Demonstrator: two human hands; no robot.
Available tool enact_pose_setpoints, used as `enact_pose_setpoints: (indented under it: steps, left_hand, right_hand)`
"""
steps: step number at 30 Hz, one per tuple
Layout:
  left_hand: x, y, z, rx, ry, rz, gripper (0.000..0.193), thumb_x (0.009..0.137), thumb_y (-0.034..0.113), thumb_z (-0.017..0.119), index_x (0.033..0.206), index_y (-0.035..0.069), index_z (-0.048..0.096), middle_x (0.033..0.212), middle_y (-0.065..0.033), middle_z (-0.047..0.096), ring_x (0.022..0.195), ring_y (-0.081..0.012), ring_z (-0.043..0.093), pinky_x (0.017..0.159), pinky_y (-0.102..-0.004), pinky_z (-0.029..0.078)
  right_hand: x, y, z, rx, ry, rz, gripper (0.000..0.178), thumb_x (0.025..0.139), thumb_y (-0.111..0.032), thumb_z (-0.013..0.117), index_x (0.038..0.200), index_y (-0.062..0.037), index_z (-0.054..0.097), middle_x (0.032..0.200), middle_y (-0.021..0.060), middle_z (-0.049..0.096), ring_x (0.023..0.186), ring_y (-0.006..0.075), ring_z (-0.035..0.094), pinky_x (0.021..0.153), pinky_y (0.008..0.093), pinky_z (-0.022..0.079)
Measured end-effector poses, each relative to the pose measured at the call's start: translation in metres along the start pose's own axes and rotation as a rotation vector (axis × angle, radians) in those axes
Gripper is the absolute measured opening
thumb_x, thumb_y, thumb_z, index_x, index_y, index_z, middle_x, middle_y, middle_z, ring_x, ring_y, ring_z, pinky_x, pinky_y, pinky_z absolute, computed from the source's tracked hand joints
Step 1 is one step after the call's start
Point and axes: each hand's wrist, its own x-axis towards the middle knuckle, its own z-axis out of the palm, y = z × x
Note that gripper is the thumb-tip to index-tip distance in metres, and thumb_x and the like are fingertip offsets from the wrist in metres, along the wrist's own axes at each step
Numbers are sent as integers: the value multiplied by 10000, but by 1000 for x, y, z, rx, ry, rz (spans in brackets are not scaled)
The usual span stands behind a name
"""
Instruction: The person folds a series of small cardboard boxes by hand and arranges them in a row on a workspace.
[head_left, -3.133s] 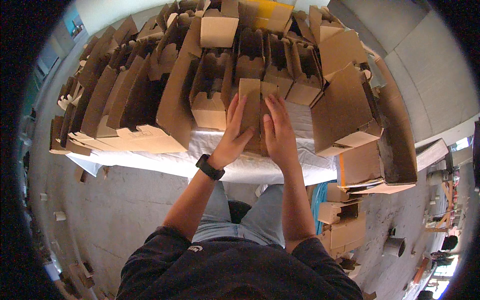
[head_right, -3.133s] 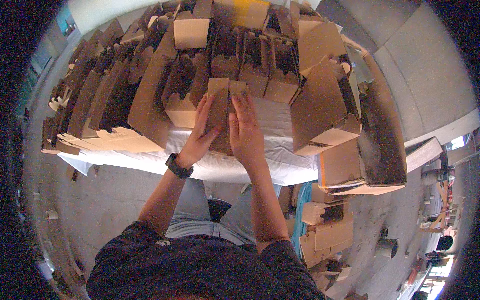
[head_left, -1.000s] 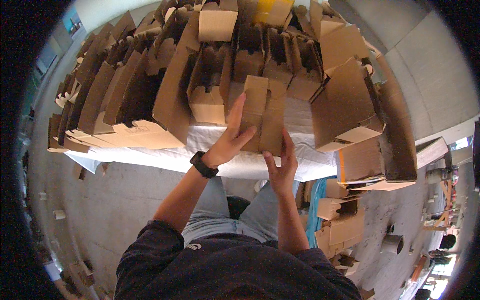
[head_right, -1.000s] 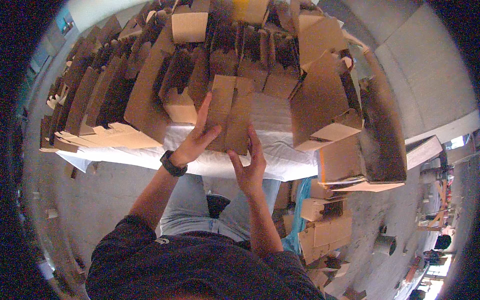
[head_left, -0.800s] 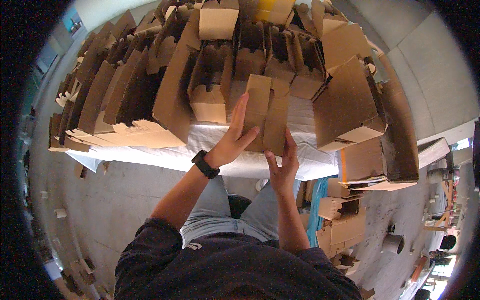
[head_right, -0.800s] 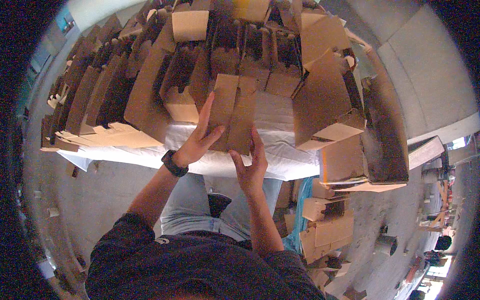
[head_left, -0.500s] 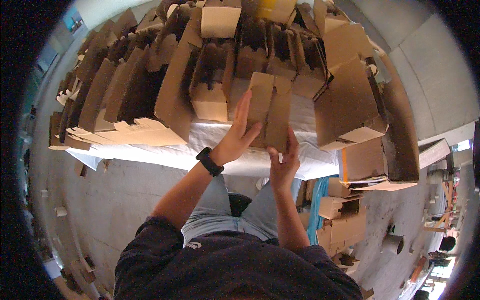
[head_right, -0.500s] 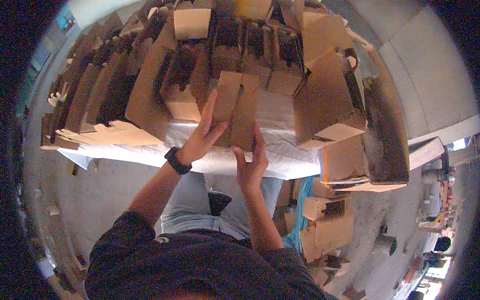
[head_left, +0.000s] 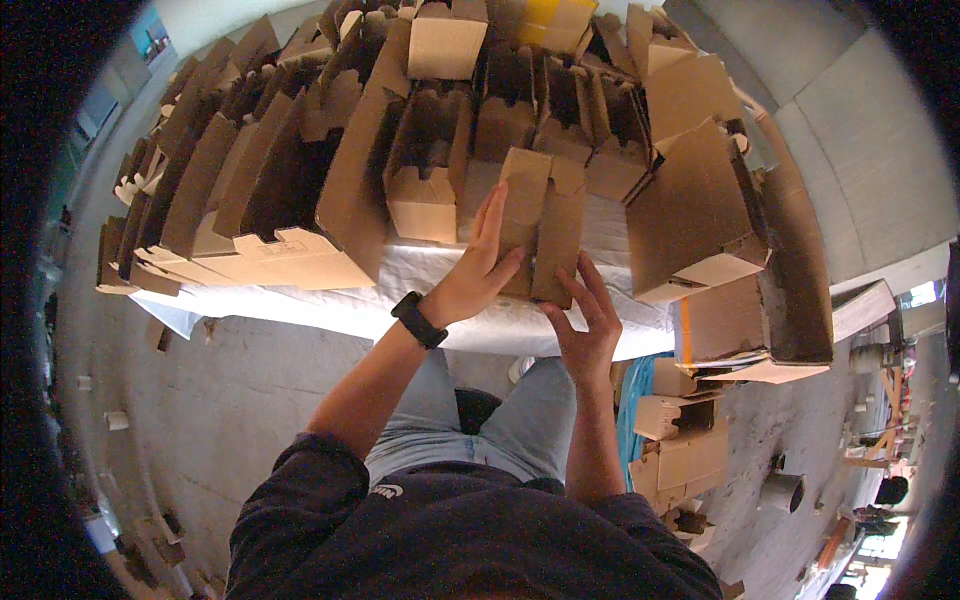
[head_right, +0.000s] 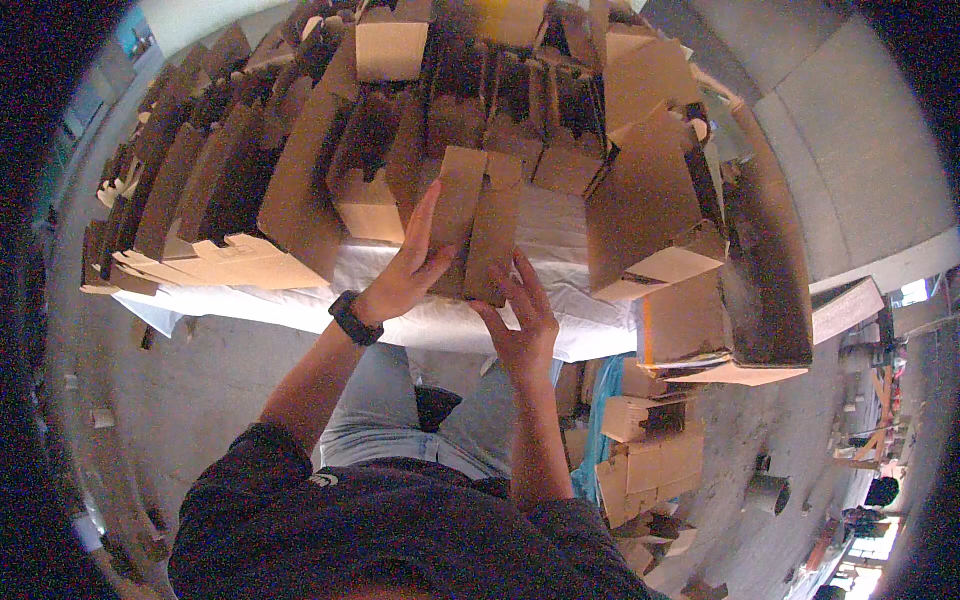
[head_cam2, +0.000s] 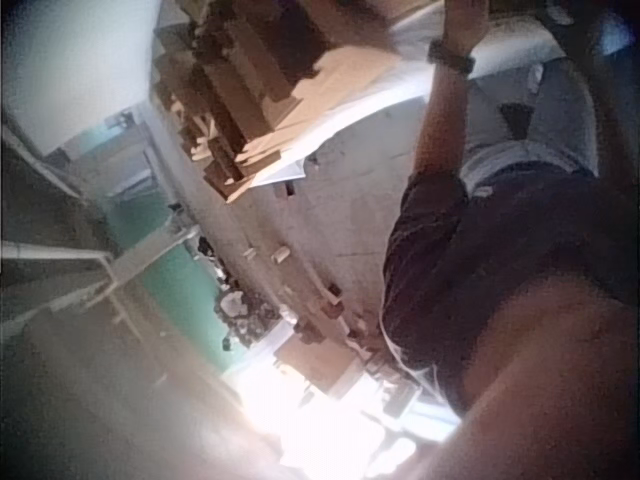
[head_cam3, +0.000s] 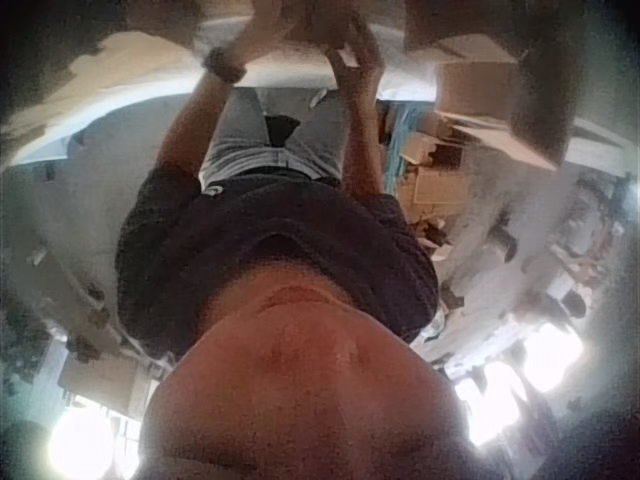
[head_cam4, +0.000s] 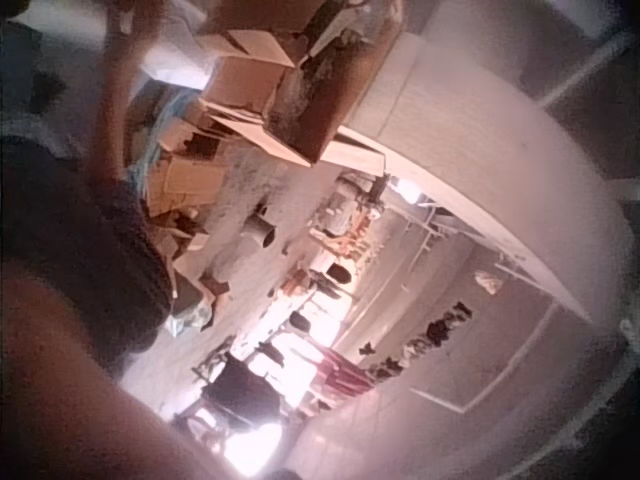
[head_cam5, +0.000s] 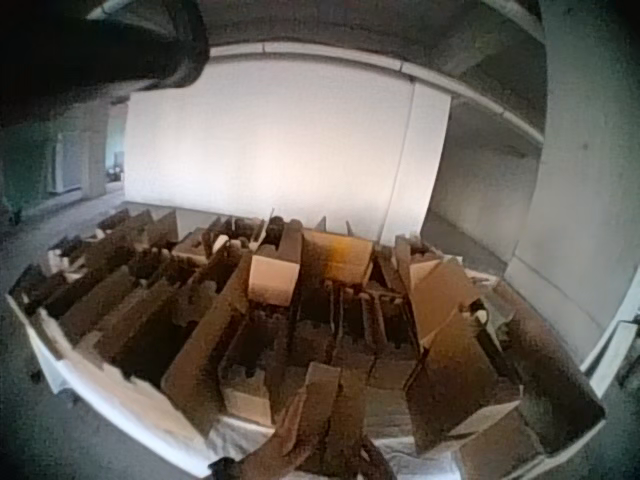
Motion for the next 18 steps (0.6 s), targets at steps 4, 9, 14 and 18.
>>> enact_pose_setpoints:
  steps: [4, 9, 14, 18]
  left_hand:
    - [0, 1, -1, 17, -1, -18, 782, 897, 74, 502, 1479, 4, -15, 1530, -224, 48, 1431, -341, 53, 1153, -384, 91]
    - [-3, 0, 2, 71, 10, -1, 784, 895, 75, 520, 1477, 1, 0, 1520, -244, 60, 1429, -345, 66, 1152, -383, 106]
    - [2, 6, 3, 34, -7, -16, 769, 901, 107, 518, 1474, -2, 16, 1511, -251, 70, 1424, -359, 77, 1151, -389, 118]
    - [2, 8, 1, 29, 2, -7, 770, 892, 90, 521, 1474, 4, 25, 1505, -252, 84, 1419, -368, 88, 1148, -390, 131]
  right_hand:
    - [4, -7, -2, -98, 13, -59, 409, 721, -113, 777, 1115, -101, 665, 1328, 140, 528, 1121, 294, 589, 873, 370, 524]
    - [8, -8, -5, -118, 19, -40, 359, 714, -50, 770, 1063, -81, 690, 1327, 139, 524, 1136, 297, 579, 875, 354, 522]
    - [33, -26, -19, -248, -157, -337, 424, 663, -189, 804, 1048, -94, 654, 1413, 145, 418, 1239, 349, 475, 930, 425, 487]
    - [41, -27, -20, -204, -276, -333, 470, 580, -241, 850, 951, -71, 618, 1478, 134, 306, 1287, 371, 405, 960, 438, 465]
